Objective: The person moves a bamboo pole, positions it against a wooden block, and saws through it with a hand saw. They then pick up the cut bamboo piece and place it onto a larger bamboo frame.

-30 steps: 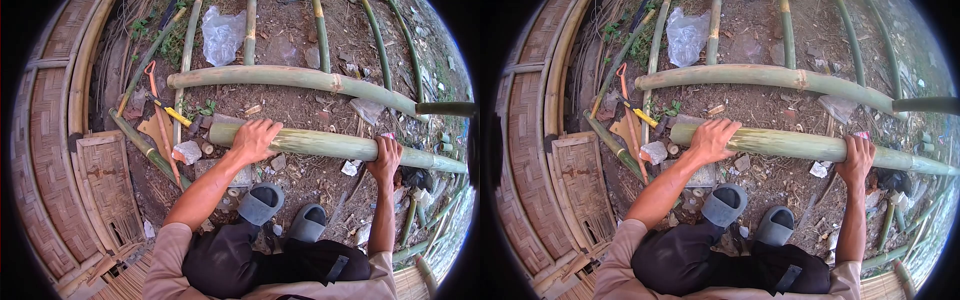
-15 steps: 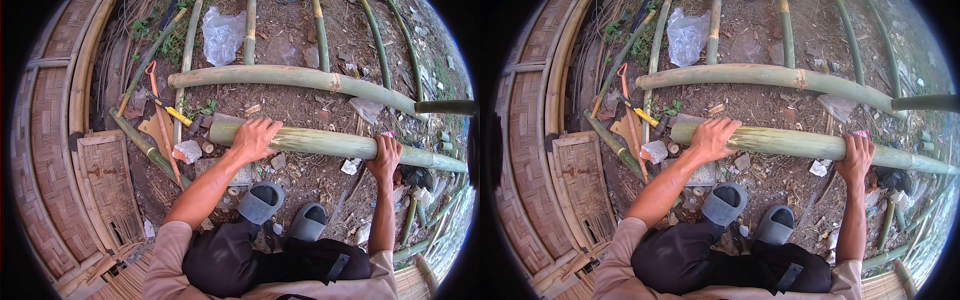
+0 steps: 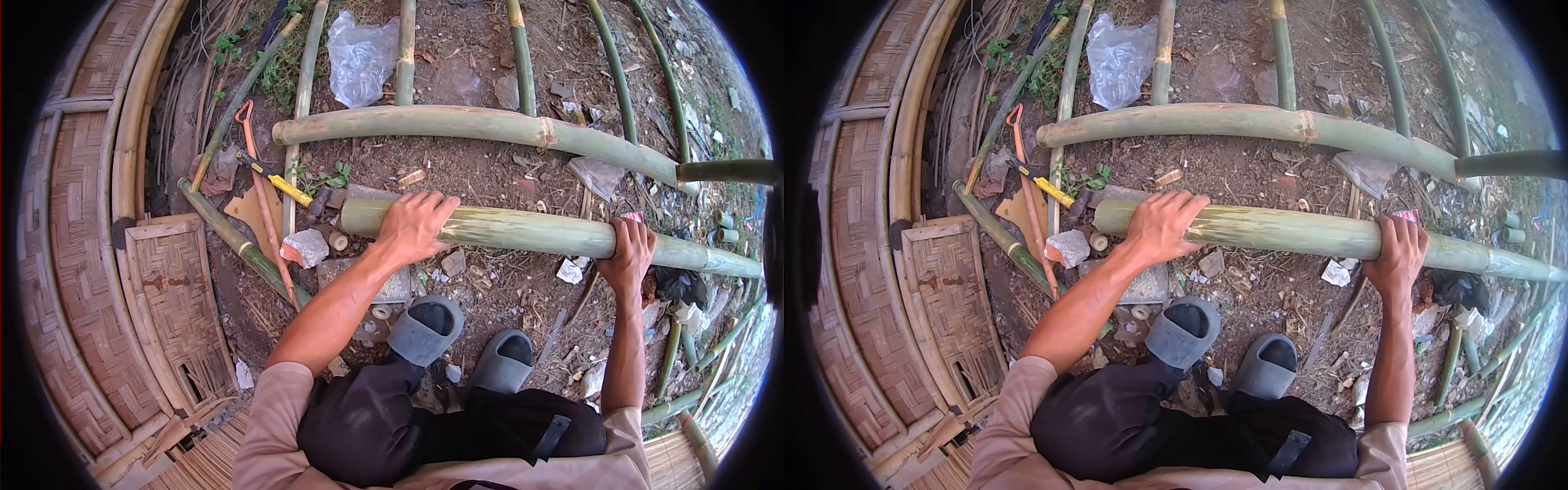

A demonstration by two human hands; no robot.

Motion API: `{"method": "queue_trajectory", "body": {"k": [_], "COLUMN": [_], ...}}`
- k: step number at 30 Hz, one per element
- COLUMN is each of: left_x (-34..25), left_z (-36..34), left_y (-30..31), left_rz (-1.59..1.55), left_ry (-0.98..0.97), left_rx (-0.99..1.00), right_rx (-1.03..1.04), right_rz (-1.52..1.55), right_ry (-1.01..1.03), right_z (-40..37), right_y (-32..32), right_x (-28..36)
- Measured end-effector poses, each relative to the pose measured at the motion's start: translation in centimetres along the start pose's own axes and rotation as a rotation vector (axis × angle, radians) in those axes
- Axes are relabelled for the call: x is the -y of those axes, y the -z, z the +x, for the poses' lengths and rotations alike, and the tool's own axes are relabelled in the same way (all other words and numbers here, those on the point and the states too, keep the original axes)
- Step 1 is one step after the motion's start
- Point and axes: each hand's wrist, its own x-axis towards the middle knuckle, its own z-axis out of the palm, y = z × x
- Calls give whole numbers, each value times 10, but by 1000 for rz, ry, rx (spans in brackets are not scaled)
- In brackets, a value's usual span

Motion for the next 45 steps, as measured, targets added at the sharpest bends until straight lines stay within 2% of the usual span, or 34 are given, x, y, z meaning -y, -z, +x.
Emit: {"method": "queue_trajectory", "body": {"k": [13,15,18,22,23,24,26,27,29,30,32,34,35,36,39,40,42,43,44,45], "left_x": [0,0,5,29,35,34,35,38,48,61,104,162,195,227,308,336,386,402,413,425], "left_z": [0,0,-3,-17,-18,-18,-10,-7,-2,4,21,42,52,61,72,77,95,103,109,116], "left_y": [0,2,17,25,17,20,30,36,52,54,55,72,76,82,82,85,92,87,82,78], "left_rz": [10,-9,-50,19,20,36,-52,-47,-307,-315,-193,-44,-3,75,-18,-34,-689,-710,-728,-741], "left_ry": [-7,32,-44,15,60,60,63,59,87,77,223,451,598,755,1072,1061,1332,1326,1413,1496], "left_rx": [1,79,71,143,251,239,352,342,297,292,-149,-442,-521,-501,-96,-105,-365,-359,-316,-274], "right_rx": [-6,-1,95,317,337,345,357,378,447,432,567,588,608,612,627,687,749,791,879,965], "right_rz": [8,8,31,144,154,158,183,205,237,261,254,247,245,235,240,189,80,18,10,-186], "right_ry": [-7,-8,-28,-54,-5,38,130,146,163,176,107,101,86,86,109,77,68,67,-18,-10], "right_z": [0,0,1,20,26,31,41,47,58,54,54,54,52,52,51,52,55,55,62,59], "right_y": [0,1,4,40,46,47,44,43,38,21,15,14,15,15,10,12,19,21,27,29], "right_x": [1,1,-2,6,9,11,13,19,28,21,22,21,20,20,16,17,25,26,32,30]}}
